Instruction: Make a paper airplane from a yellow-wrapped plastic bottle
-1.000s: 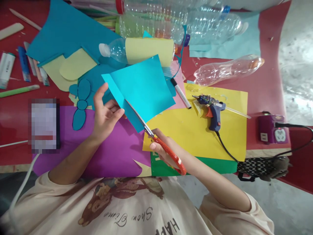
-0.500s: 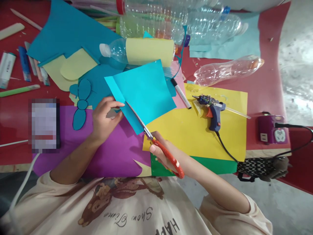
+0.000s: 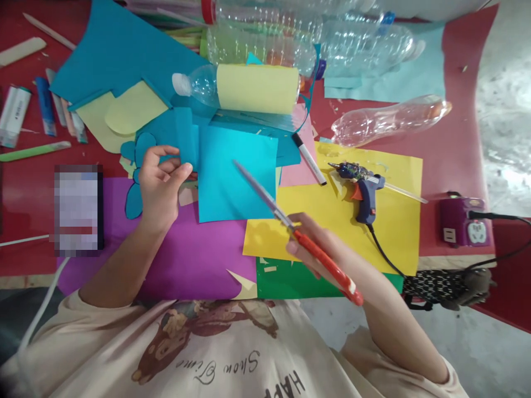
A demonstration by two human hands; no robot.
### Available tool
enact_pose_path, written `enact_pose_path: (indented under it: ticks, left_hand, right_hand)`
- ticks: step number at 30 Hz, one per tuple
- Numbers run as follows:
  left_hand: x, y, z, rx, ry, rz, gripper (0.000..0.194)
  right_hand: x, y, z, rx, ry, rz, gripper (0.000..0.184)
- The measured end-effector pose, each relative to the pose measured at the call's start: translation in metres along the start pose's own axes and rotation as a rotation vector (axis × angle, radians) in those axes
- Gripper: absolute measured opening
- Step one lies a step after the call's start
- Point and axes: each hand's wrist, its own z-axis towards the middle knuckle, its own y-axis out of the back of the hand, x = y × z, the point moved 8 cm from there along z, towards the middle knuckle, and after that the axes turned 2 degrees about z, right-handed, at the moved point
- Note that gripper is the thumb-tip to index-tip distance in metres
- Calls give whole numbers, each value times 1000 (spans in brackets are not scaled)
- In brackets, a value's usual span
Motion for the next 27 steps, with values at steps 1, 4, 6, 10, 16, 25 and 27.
enact_pose_path:
  ticks: [1,4,6,10,16,25,27]
  left_hand:
    - [0,1,1,8,-2,7,35]
    - [-3,4,4,26,-29,39,38]
    - [-4,4,5,42,-33,53,37]
    - [-7,-6,1,142,17,76,33]
    - [-18,-30,-16,370,29,149,35]
    - [-15,-52,-30,577,44,172,36]
    - [-13,-52,-30,578,49,179,35]
  right_hand:
    - [1,11,1,-89,-10,-74,56]
    - [3,37,7,-365,-26,-367,53]
    - [-1,45,14,-464,-54,-541,50]
    - [-14,53,24,-508,-80,-720,45]
    - [24,56,20,-527,150,-619,37]
    - [51,-14,93,-140,284,87,47]
    - [51,-17,102,-134,273,113,43]
